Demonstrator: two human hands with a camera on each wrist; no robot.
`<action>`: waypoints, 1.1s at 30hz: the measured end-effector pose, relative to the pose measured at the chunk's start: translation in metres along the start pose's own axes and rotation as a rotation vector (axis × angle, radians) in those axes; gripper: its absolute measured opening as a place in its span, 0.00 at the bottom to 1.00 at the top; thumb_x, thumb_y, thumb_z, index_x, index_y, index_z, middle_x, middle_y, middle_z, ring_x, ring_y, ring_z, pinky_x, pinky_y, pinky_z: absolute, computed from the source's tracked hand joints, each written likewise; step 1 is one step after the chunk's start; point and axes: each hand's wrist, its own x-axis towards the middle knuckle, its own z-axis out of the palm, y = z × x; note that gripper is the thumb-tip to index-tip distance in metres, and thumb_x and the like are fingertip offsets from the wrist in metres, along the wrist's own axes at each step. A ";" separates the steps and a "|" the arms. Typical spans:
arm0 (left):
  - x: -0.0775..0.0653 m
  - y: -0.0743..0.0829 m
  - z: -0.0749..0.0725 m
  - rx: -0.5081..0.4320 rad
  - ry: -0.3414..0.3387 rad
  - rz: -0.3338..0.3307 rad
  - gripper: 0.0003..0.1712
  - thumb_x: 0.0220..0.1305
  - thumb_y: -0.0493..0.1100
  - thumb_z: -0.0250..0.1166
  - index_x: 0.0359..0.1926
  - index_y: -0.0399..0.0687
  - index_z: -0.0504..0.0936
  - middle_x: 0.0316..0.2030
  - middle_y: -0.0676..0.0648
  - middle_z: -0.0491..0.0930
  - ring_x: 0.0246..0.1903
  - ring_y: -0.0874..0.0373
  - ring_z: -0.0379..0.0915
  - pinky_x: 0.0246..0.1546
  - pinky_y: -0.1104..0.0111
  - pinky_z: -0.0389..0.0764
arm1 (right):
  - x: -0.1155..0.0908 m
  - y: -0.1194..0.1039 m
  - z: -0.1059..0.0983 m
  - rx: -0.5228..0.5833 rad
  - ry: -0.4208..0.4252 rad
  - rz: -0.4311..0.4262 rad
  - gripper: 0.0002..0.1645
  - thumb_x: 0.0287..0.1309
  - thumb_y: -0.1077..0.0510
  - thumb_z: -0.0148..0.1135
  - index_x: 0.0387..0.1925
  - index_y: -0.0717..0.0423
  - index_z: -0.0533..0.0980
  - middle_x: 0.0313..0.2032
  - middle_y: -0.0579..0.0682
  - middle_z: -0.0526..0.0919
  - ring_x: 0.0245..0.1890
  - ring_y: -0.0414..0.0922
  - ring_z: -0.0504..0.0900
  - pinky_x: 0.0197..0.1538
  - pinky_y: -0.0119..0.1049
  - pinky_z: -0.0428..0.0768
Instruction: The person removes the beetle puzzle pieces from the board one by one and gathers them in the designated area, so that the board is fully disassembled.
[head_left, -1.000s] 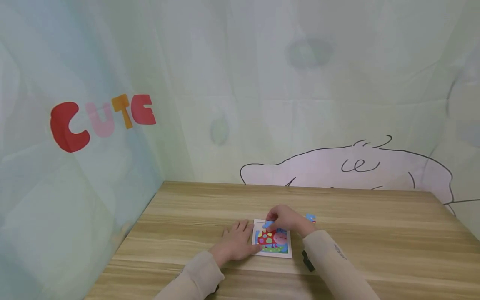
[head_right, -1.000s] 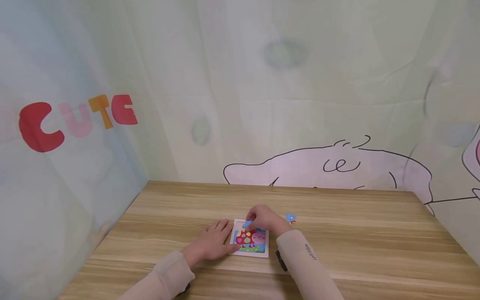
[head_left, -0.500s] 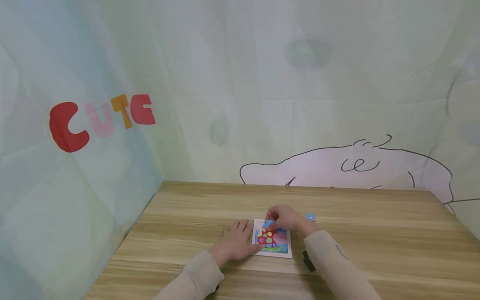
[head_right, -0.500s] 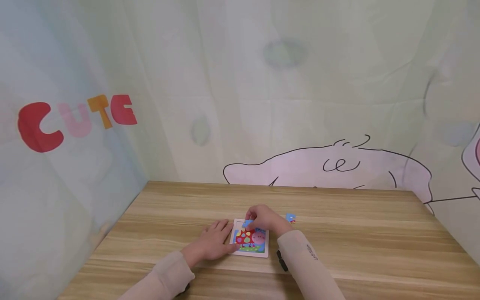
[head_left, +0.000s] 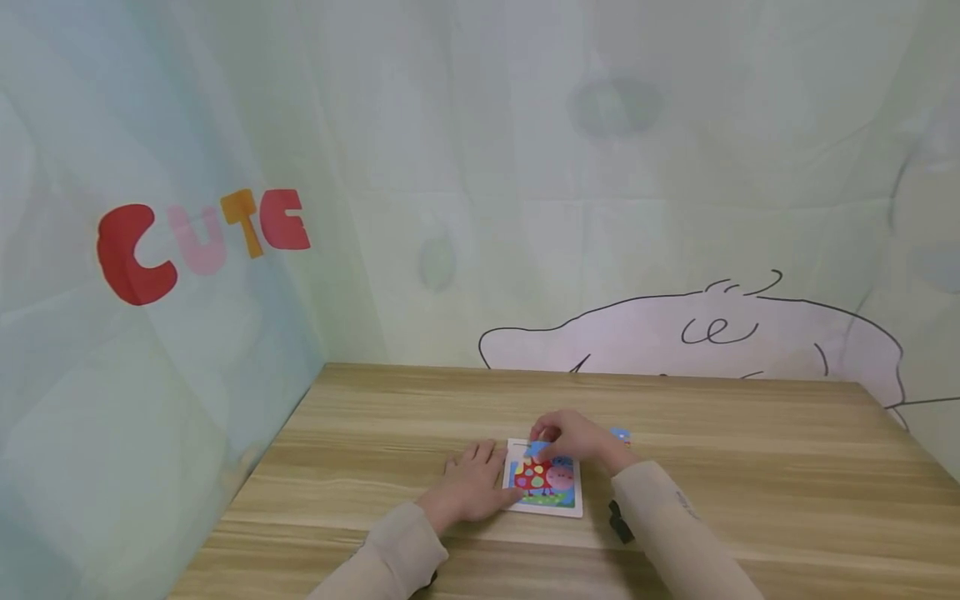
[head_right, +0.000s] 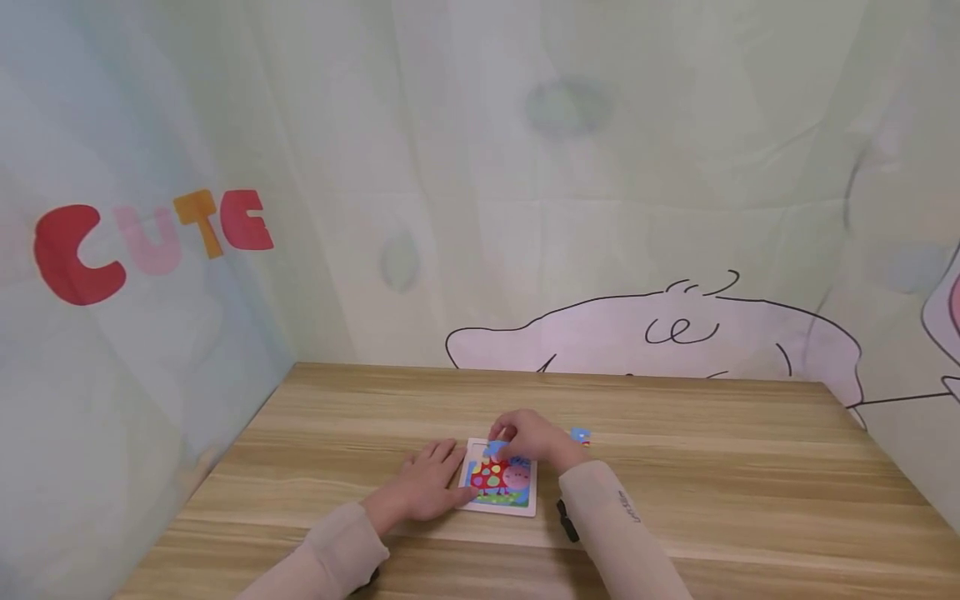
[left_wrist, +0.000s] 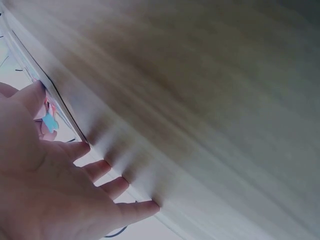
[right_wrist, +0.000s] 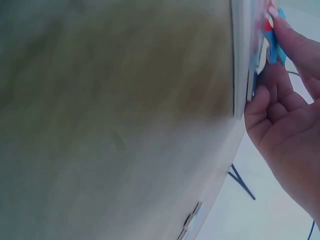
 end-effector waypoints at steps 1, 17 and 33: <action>0.000 0.000 0.000 0.000 0.000 -0.001 0.44 0.64 0.65 0.56 0.71 0.42 0.62 0.71 0.37 0.56 0.71 0.37 0.48 0.63 0.33 0.51 | -0.001 0.001 -0.001 -0.002 -0.001 -0.004 0.08 0.53 0.62 0.69 0.37 0.50 0.80 0.32 0.45 0.79 0.36 0.43 0.75 0.44 0.39 0.75; 0.002 0.000 0.003 0.006 0.012 -0.010 0.43 0.64 0.64 0.57 0.70 0.43 0.63 0.70 0.37 0.57 0.71 0.37 0.48 0.62 0.32 0.50 | -0.011 0.008 -0.015 0.016 -0.018 -0.015 0.02 0.59 0.61 0.64 0.35 0.54 0.81 0.31 0.44 0.81 0.36 0.42 0.75 0.46 0.40 0.77; -0.001 0.003 0.001 0.002 0.020 -0.003 0.43 0.64 0.64 0.57 0.71 0.43 0.61 0.70 0.37 0.57 0.71 0.37 0.48 0.62 0.32 0.50 | -0.030 0.027 -0.051 -0.009 0.106 0.017 0.06 0.62 0.59 0.60 0.39 0.53 0.82 0.38 0.45 0.82 0.38 0.43 0.76 0.43 0.40 0.76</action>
